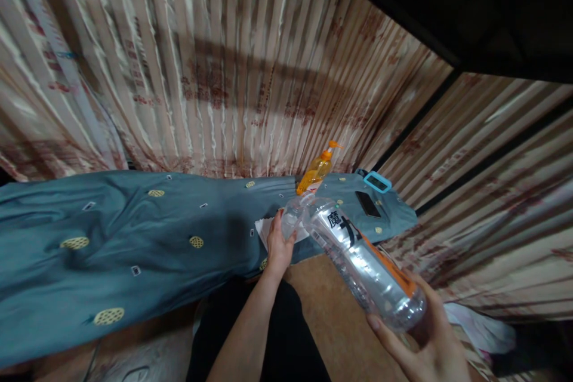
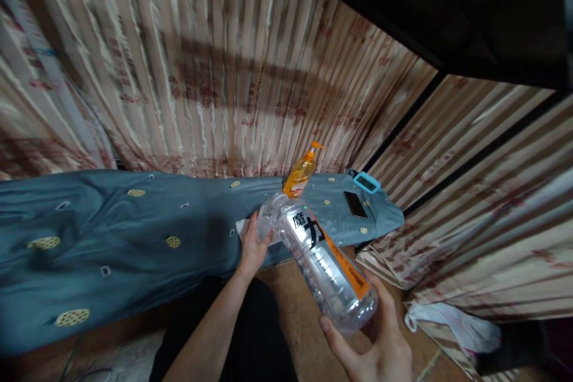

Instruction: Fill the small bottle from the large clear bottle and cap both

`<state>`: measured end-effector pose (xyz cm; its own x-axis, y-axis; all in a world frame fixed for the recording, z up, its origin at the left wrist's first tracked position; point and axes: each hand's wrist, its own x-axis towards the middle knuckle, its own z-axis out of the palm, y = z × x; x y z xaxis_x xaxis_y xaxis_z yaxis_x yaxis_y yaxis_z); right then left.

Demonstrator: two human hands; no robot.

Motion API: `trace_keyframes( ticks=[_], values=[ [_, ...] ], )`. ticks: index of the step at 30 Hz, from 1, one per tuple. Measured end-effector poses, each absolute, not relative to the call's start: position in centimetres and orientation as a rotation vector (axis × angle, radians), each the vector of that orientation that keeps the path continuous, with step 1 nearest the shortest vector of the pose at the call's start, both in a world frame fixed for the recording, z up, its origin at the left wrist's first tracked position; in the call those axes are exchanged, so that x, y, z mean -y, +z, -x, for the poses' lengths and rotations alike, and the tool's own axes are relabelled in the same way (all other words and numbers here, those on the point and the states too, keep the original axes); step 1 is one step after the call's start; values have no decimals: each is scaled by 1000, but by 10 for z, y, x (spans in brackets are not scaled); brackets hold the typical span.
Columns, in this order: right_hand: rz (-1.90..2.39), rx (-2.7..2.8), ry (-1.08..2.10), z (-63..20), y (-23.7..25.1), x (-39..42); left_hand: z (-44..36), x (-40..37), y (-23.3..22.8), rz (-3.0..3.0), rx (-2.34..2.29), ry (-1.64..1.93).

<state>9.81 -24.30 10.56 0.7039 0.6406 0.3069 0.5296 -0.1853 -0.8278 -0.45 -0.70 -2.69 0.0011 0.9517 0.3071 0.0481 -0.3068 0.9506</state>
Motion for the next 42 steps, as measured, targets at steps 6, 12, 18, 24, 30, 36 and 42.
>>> trace_keyframes(
  ticks=[6,12,18,24,30,36,42],
  values=[
    [1878,964,190,-109,104,246,5,7,-25,-1461,-1084,1410],
    [1880,982,203,-121,99,248,4,7,-25,-1449,-1082,1412],
    [1873,960,212,-117,99,248,5,7,-25,-1440,-1076,1416],
    [1878,991,202,-119,99,249,5,7,-22,-1436,-1095,1386],
    [1861,1002,181,-120,96,248,5,8,-22,-1428,-1098,1396],
    [1863,1025,173,-123,92,249,6,9,-17,-1452,-1133,1371],
    [1856,1007,190,-119,95,249,6,9,-17,-1438,-1123,1363]
  ],
)
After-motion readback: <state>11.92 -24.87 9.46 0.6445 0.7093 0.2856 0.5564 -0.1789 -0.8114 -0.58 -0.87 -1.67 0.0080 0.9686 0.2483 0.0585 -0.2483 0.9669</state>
